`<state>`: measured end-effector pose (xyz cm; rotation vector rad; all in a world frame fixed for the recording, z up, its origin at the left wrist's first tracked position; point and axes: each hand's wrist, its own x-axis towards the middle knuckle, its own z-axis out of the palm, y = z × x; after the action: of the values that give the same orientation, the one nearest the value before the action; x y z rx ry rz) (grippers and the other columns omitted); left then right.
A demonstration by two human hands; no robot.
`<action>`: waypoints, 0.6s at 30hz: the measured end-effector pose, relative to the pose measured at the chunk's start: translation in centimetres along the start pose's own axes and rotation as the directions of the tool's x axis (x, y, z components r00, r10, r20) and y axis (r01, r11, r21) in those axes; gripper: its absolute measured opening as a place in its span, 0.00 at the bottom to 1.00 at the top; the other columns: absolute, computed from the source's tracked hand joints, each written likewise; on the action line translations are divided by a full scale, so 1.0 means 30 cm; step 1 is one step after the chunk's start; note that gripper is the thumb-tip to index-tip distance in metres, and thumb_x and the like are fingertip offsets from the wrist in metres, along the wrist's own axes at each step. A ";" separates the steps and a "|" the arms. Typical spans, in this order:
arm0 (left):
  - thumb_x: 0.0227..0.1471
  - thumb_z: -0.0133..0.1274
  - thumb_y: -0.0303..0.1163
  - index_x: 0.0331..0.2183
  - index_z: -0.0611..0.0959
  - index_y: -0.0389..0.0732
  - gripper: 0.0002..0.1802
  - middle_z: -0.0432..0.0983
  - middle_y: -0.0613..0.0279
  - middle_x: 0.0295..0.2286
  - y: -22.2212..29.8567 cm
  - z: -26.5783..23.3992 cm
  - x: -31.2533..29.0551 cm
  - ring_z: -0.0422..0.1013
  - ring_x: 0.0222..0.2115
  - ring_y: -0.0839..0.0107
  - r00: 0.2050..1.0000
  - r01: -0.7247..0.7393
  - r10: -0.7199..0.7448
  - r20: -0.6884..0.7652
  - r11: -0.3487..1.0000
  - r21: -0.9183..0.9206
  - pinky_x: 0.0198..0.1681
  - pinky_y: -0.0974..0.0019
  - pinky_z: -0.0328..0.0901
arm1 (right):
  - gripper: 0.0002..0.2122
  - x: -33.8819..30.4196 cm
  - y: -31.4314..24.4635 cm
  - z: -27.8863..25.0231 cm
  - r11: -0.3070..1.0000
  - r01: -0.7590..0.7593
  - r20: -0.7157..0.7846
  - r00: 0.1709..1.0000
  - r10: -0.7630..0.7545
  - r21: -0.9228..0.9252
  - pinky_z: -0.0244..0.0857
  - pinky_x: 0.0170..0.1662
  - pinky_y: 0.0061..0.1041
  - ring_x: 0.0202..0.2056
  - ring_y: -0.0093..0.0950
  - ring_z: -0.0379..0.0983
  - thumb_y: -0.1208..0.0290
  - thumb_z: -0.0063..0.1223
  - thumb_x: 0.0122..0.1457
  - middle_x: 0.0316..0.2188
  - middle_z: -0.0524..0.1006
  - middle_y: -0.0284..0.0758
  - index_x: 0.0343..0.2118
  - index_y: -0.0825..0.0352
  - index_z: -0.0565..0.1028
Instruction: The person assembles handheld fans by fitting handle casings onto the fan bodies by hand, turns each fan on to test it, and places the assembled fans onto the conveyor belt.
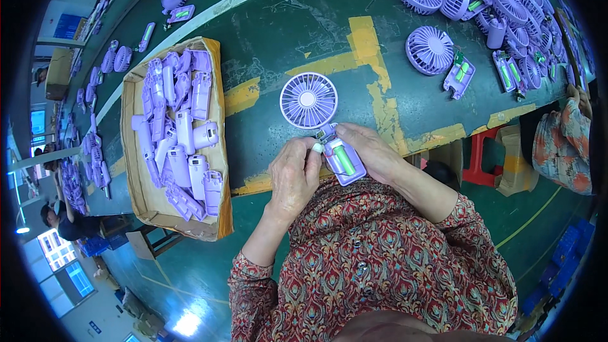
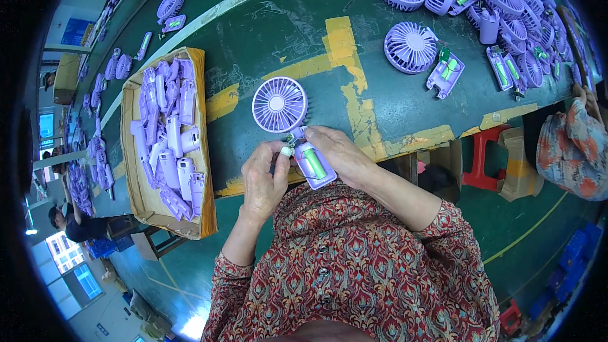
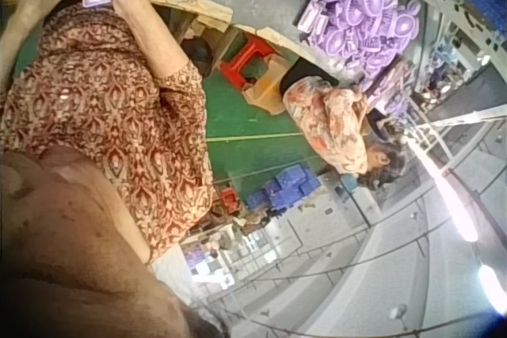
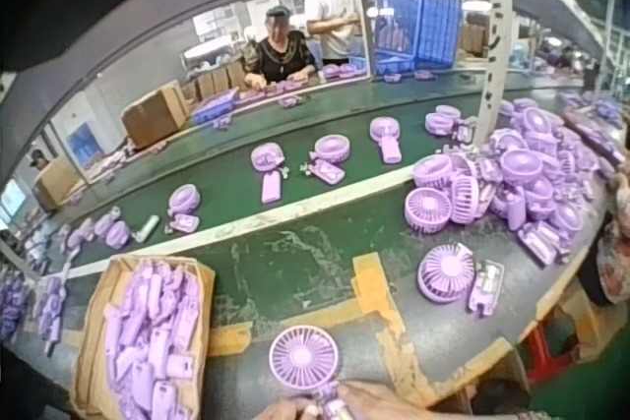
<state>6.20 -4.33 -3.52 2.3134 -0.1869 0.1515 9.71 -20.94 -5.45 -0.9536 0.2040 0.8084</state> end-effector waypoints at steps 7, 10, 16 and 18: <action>0.43 0.52 0.20 0.29 0.74 0.35 0.07 0.72 0.53 0.25 -0.008 0.009 0.000 0.71 0.26 0.54 1.000 -0.028 0.028 0.011 0.999 0.022 0.29 0.57 0.65 | 0.19 0.005 0.007 -0.004 1.000 0.002 -0.002 1.000 -0.002 0.005 0.65 0.39 0.18 0.35 0.17 0.68 0.63 0.38 0.64 0.36 0.72 0.33 0.50 0.74 0.65; 0.43 0.52 0.20 0.29 0.74 0.35 0.07 0.71 0.53 0.25 0.000 0.009 0.001 0.70 0.26 0.54 0.997 -0.072 0.071 0.010 0.995 0.070 0.28 0.57 0.65 | 0.17 0.011 0.018 -0.014 0.999 0.003 0.002 1.000 -0.003 -0.046 0.66 0.39 0.17 0.36 0.16 0.69 0.62 0.40 0.64 0.36 0.72 0.31 0.47 0.71 0.67; 0.43 0.52 0.19 0.30 0.74 0.35 0.08 0.72 0.52 0.28 0.012 0.016 0.001 0.72 0.27 0.54 0.995 -0.080 0.080 -0.055 0.997 0.017 0.28 0.58 0.67 | 0.17 0.009 0.019 -0.016 0.978 0.061 0.010 0.998 -0.060 -0.200 0.64 0.41 0.16 0.37 0.14 0.67 0.62 0.39 0.64 0.35 0.72 0.29 0.47 0.72 0.67; 0.42 0.52 0.18 0.32 0.75 0.35 0.10 0.72 0.52 0.29 0.022 0.017 0.002 0.72 0.27 0.54 0.993 -0.103 0.106 -0.043 0.993 0.051 0.28 0.59 0.68 | 0.18 0.008 0.017 -0.017 0.972 0.053 0.007 0.999 -0.053 -0.230 0.63 0.43 0.16 0.39 0.15 0.67 0.62 0.38 0.64 0.37 0.72 0.30 0.48 0.72 0.66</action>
<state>6.17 -5.15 -3.37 2.3467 -0.2845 0.2637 9.62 -21.06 -6.18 -1.1717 0.0843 0.7947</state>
